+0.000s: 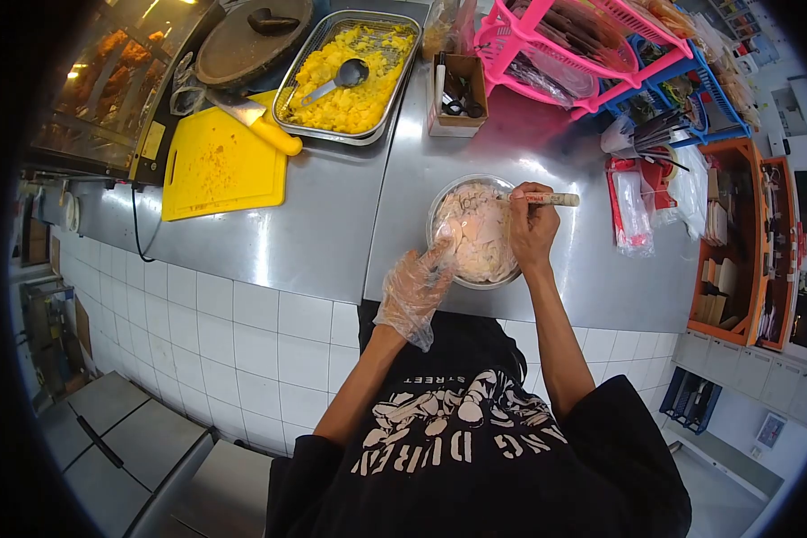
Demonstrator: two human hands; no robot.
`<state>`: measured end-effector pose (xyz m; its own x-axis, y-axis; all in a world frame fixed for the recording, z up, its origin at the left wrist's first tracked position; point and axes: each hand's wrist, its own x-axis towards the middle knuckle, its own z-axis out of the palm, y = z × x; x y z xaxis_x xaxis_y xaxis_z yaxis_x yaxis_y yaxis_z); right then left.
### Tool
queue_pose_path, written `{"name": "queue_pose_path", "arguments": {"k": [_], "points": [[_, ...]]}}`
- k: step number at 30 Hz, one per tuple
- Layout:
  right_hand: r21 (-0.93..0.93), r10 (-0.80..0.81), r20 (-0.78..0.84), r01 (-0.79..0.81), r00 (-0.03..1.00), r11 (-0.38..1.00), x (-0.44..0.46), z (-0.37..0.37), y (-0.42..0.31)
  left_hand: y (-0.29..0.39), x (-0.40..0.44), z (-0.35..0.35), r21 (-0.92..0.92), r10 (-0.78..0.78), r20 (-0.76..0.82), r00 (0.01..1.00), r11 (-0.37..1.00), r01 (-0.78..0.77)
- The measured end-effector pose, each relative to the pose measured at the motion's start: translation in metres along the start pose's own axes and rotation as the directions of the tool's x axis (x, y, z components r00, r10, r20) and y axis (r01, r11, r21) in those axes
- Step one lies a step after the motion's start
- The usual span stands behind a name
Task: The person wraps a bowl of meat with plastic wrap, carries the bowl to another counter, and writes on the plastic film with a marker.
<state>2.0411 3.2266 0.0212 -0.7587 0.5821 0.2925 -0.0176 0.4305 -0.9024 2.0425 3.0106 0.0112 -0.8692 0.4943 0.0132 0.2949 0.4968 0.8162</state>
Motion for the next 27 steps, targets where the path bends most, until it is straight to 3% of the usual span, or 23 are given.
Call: {"name": "queue_pose_path", "arguments": {"k": [20,27], "points": [[-0.074,0.071,0.036,-0.068,0.997,0.995,0.003,0.0,-0.005,0.004,0.001,-0.004,-0.025,-0.009,0.005,1.0,1.0,0.009],[0.242,0.052,-0.154,-0.014,0.987,0.97,-0.001,-0.001,0.004,0.0,-0.001,0.001,-0.006,0.014,-0.014,1.0,1.0,-0.014]]}}
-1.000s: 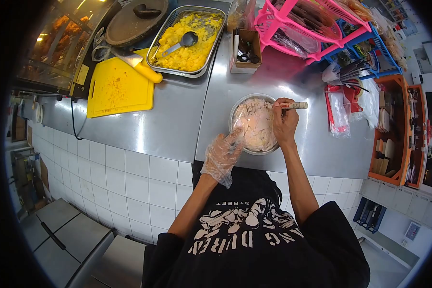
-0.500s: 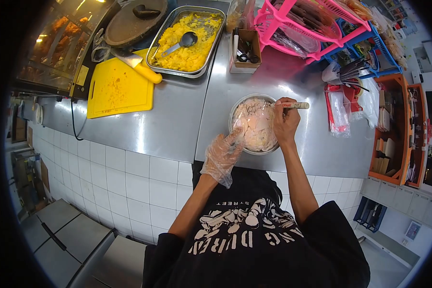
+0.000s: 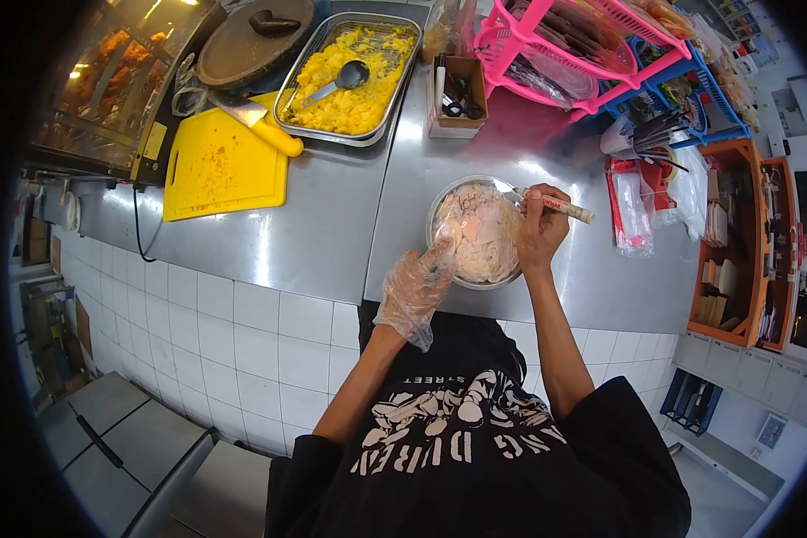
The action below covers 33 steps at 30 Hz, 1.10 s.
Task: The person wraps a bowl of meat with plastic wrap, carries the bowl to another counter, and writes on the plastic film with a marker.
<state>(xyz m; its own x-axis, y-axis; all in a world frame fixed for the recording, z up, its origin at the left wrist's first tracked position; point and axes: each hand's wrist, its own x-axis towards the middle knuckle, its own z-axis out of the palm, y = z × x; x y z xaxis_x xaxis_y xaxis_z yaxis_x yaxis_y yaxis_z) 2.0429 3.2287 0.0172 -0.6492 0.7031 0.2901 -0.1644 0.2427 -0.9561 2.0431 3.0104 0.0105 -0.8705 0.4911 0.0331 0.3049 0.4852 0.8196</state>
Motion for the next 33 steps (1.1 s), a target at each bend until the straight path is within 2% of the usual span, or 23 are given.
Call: {"name": "queue_pose_path", "arguments": {"k": [2,5,10,13,16,19,22,25,28,30,31,33], "points": [[0.091,0.02,-0.014,-0.018,1.0,0.996,-0.005,0.0,-0.003,-0.001,-0.001,0.001,0.011,0.011,-0.008,1.0,1.0,-0.011],[0.085,-0.047,0.057,0.043,0.997,0.995,-0.019,0.001,-0.005,-0.002,-0.001,0.001,0.019,0.037,-0.027,0.999,0.999,-0.036],[-0.049,-0.16,0.208,0.173,0.965,0.984,-0.045,0.003,-0.009,0.0,-0.001,0.002,0.004,0.036,-0.037,0.999,0.999,-0.036],[-0.01,-0.066,0.307,0.073,0.949,0.997,-0.053,-0.001,-0.009,0.002,-0.002,0.002,-0.013,0.038,-0.04,0.998,0.999,-0.039],[-0.023,-0.068,0.325,0.08,0.943,0.996,-0.052,-0.001,-0.011,0.0,-0.003,0.004,-0.017,0.076,-0.056,0.996,0.997,-0.077],[-0.092,-0.192,0.289,0.227,0.938,0.97,-0.048,0.001,-0.016,-0.001,-0.003,0.004,-0.006,0.089,-0.056,0.994,0.996,-0.09],[-0.086,-0.2,0.253,0.227,0.947,0.97,-0.048,0.001,-0.015,-0.003,-0.004,0.005,0.003,0.083,-0.042,0.996,0.997,-0.083],[-0.023,-0.167,0.187,0.175,0.968,0.984,-0.049,0.0,-0.014,-0.005,-0.005,0.006,-0.008,0.072,-0.04,0.997,0.997,-0.073],[-0.041,-0.058,0.119,0.063,0.991,0.997,-0.051,-0.014,-0.017,-0.002,-0.005,0.004,0.001,0.064,-0.035,0.997,0.998,-0.064],[-0.233,0.064,-0.033,-0.07,0.997,0.97,-0.04,-0.036,-0.018,-0.001,-0.005,0.003,0.002,0.06,-0.037,0.997,0.998,-0.06],[-0.38,0.147,-0.025,-0.146,0.989,0.913,-0.028,-0.043,-0.027,-0.001,-0.005,0.003,-0.004,0.059,-0.039,0.997,0.998,-0.059],[-0.642,0.312,-0.059,-0.276,0.948,0.715,0.001,-0.058,-0.041,-0.001,-0.006,0.002,-0.002,0.055,-0.033,0.998,0.998,-0.055]]}}
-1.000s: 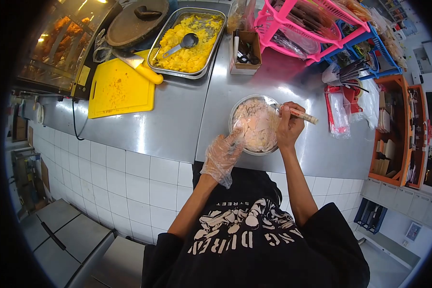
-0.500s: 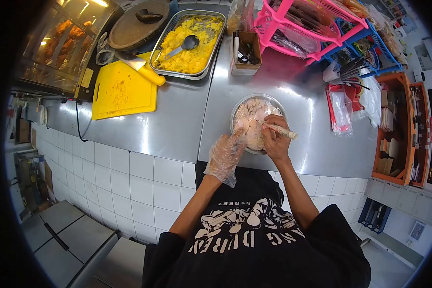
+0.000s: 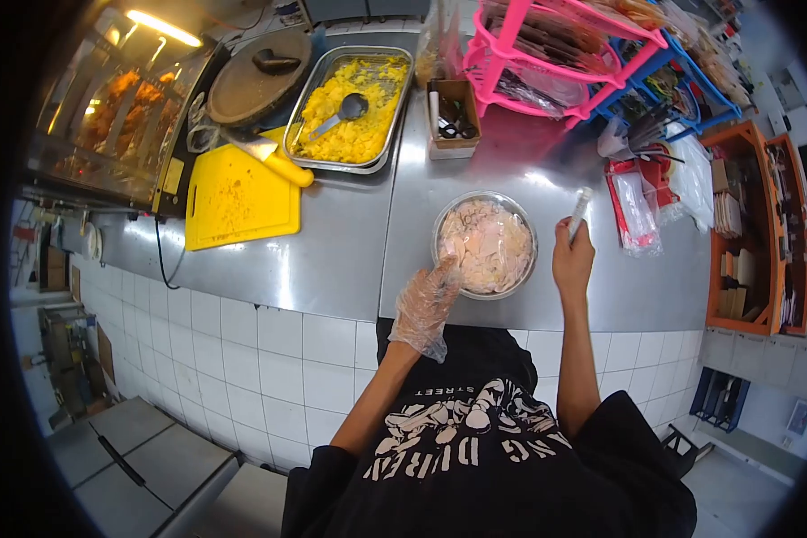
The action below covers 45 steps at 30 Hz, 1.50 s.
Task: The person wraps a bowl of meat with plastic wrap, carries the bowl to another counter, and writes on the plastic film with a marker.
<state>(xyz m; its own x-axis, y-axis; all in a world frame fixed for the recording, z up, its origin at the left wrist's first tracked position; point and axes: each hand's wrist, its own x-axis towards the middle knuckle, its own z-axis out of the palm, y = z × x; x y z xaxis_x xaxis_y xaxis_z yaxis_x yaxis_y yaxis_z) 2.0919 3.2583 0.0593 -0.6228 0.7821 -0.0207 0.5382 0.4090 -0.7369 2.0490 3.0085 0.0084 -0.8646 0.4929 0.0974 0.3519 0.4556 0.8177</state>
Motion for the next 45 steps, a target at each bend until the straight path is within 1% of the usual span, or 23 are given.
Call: {"name": "queue_pose_path", "arguments": {"k": [1,3,7,10,11,12,13,14,16,17,18,19,22,25,26,28,31,34,35,38,41,43,45], "points": [[-0.184,0.004,0.047,0.005,0.999,0.983,0.011,0.002,0.02,0.0,0.0,0.0,0.007,0.001,0.009,1.0,1.0,-0.001],[-0.521,0.044,0.133,0.032,0.99,0.853,0.025,0.016,0.059,0.0,0.002,0.001,0.002,0.02,0.022,1.0,1.0,-0.021],[-0.424,-0.022,0.151,0.085,0.988,0.902,0.021,0.016,0.07,-0.006,0.004,0.003,-0.013,0.04,0.01,0.999,0.999,-0.04],[-0.391,-0.242,0.013,0.228,0.97,0.892,-0.014,-0.002,0.067,-0.003,0.002,0.001,-0.033,0.052,0.003,0.999,0.998,-0.052],[-0.298,-0.117,0.197,0.173,0.973,0.939,-0.033,-0.011,0.066,-0.002,0.004,0.001,-0.046,0.061,-0.006,0.998,0.997,-0.061],[-0.217,-0.008,0.383,0.099,0.924,0.971,-0.057,-0.02,0.068,-0.003,0.004,0.002,-0.051,0.067,-0.011,0.998,0.996,-0.068],[-0.145,0.051,0.595,0.044,0.802,0.988,-0.08,-0.026,0.075,-0.006,0.004,0.005,-0.062,0.069,-0.018,0.997,0.996,-0.07],[-0.091,0.088,0.773,-0.027,0.628,0.995,-0.104,-0.031,0.082,-0.008,0.002,0.007,-0.076,0.067,-0.027,0.997,0.995,-0.069],[-0.104,0.091,0.822,-0.009,0.562,0.995,-0.146,-0.02,0.117,-0.007,0.004,0.006,-0.046,0.062,-0.006,0.998,0.997,-0.063],[-0.078,0.203,0.791,-0.235,0.577,0.969,-0.152,-0.012,0.13,-0.008,0.004,0.005,-0.024,0.042,0.009,0.999,0.999,-0.042],[-0.041,0.32,0.763,-0.451,0.562,0.891,-0.158,-0.004,0.141,-0.008,0.002,0.004,0.001,0.018,0.028,0.999,1.0,-0.018],[0.004,0.435,0.737,-0.647,0.517,0.762,-0.168,0.004,0.156,-0.009,0.0,0.005,-0.024,0.017,0.021,1.0,1.0,-0.017],[-0.006,0.432,0.69,-0.593,0.58,0.805,-0.193,0.026,0.239,-0.007,0.005,0.005,-0.062,0.046,0.012,0.999,0.997,-0.045],[-0.446,0.633,0.652,-0.463,0.418,0.766,-0.201,-0.006,0.247,-0.001,0.006,0.0,-0.031,0.051,0.031,0.998,0.998,-0.05],[-0.252,0.551,0.776,-0.65,0.307,0.717,-0.202,-0.021,0.25,0.001,0.007,-0.002,-0.026,0.036,0.047,0.998,0.999,-0.034],[-0.121,0.418,0.893,-0.803,0.169,0.584,-0.185,-0.048,0.203,0.002,0.008,-0.005,-0.018,0.02,0.047,0.999,1.0,-0.02],[-0.097,0.347,0.893,-0.632,0.286,0.769,-0.18,-0.047,0.151,0.004,0.008,0.0,-0.03,0.05,0.038,0.998,0.998,-0.049],[-0.157,0.252,0.839,-0.229,0.483,0.961,-0.188,-0.016,0.176,0.003,0.009,0.0,-0.028,0.062,0.033,0.997,0.998,-0.062],[-0.136,0.295,0.841,-0.35,0.453,0.927,-0.19,-0.01,0.184,0.005,0.009,-0.001,-0.03,0.047,0.041,0.998,0.999,-0.045],[-0.032,0.121,0.83,-0.169,0.544,0.985,-0.191,-0.018,0.171,0.004,0.008,-0.004,0.007,0.003,0.066,0.998,1.0,-0.003],[0.177,-0.064,0.818,-0.145,0.572,0.973,-0.195,-0.015,0.18,-0.001,0.007,0.001,-0.02,0.013,0.048,0.999,1.0,-0.012],[0.227,-0.087,0.817,-0.18,0.57,0.957,-0.205,0.013,0.217,-0.006,0.007,0.004,-0.055,0.04,0.033,0.999,0.998,-0.038],[0.136,-0.102,0.832,-0.022,0.545,0.991,-0.201,0.022,0.228,-0.008,0.007,0.005,-0.079,0.07,0.023,0.997,0.995,-0.068]]}}
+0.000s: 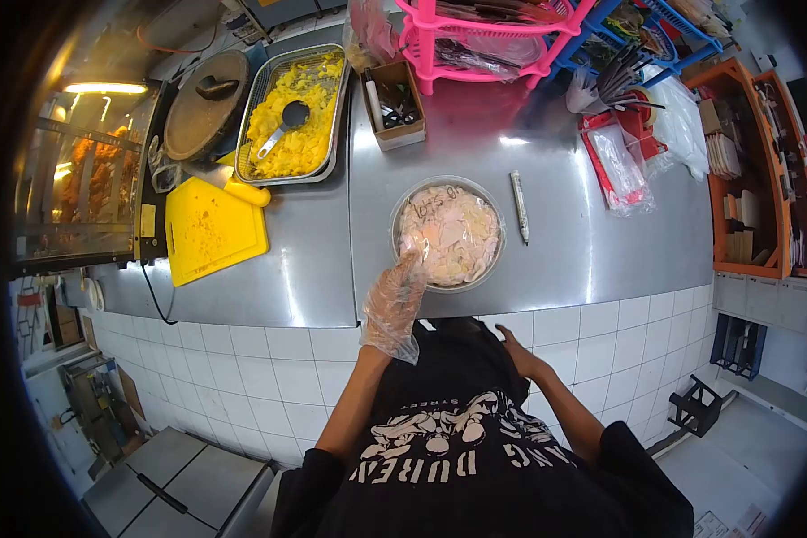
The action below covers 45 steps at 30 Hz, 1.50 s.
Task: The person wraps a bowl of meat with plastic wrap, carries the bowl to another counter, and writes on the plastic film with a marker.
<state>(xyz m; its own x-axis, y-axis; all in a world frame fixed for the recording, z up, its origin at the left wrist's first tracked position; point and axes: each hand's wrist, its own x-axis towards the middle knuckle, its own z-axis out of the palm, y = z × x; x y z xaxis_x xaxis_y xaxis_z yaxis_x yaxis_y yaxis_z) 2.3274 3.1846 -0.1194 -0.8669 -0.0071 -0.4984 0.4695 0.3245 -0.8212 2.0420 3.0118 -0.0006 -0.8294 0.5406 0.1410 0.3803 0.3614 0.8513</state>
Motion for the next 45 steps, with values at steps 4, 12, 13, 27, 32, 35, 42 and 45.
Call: {"name": "queue_pose_path", "arguments": {"k": [4,12,13,27,32,35,42,45], "points": [[-0.501,0.006,0.067,0.028,0.998,0.865,0.026,-0.02,-0.04,0.005,0.001,-0.005,0.05,-0.01,0.02,1.0,0.999,0.009],[-0.297,-0.013,-0.127,-0.025,0.992,0.954,-0.072,-0.099,-0.143,0.013,0.003,-0.008,0.041,-0.054,0.057,0.997,0.998,0.052],[-0.217,-0.015,-0.231,-0.037,0.973,0.976,-0.084,-0.115,-0.167,0.012,0.003,-0.007,0.037,-0.026,0.044,0.999,0.999,0.024],[0.574,0.422,-0.813,0.426,0.402,0.7,-0.013,-0.134,-0.102,0.003,0.003,-0.003,0.045,0.006,0.023,1.0,0.999,-0.007],[0.31,0.309,-0.889,-0.055,0.339,0.949,0.015,-0.113,-0.098,-0.001,0.004,-0.001,0.06,0.049,0.008,0.999,0.997,-0.05],[0.014,0.21,-0.921,-0.51,0.329,0.86,0.024,-0.114,-0.117,0.003,0.002,-0.003,0.08,-0.005,0.029,1.0,0.997,0.002],[-0.071,0.216,-0.888,-0.584,0.406,0.809,0.046,-0.138,-0.129,0.007,0.003,-0.003,0.056,-0.052,0.023,0.998,0.997,0.051],[-0.063,0.229,-0.872,-0.565,0.432,0.823,0.051,-0.147,-0.126,0.006,0.003,-0.003,0.038,-0.043,0.019,0.999,0.998,0.042]]}}
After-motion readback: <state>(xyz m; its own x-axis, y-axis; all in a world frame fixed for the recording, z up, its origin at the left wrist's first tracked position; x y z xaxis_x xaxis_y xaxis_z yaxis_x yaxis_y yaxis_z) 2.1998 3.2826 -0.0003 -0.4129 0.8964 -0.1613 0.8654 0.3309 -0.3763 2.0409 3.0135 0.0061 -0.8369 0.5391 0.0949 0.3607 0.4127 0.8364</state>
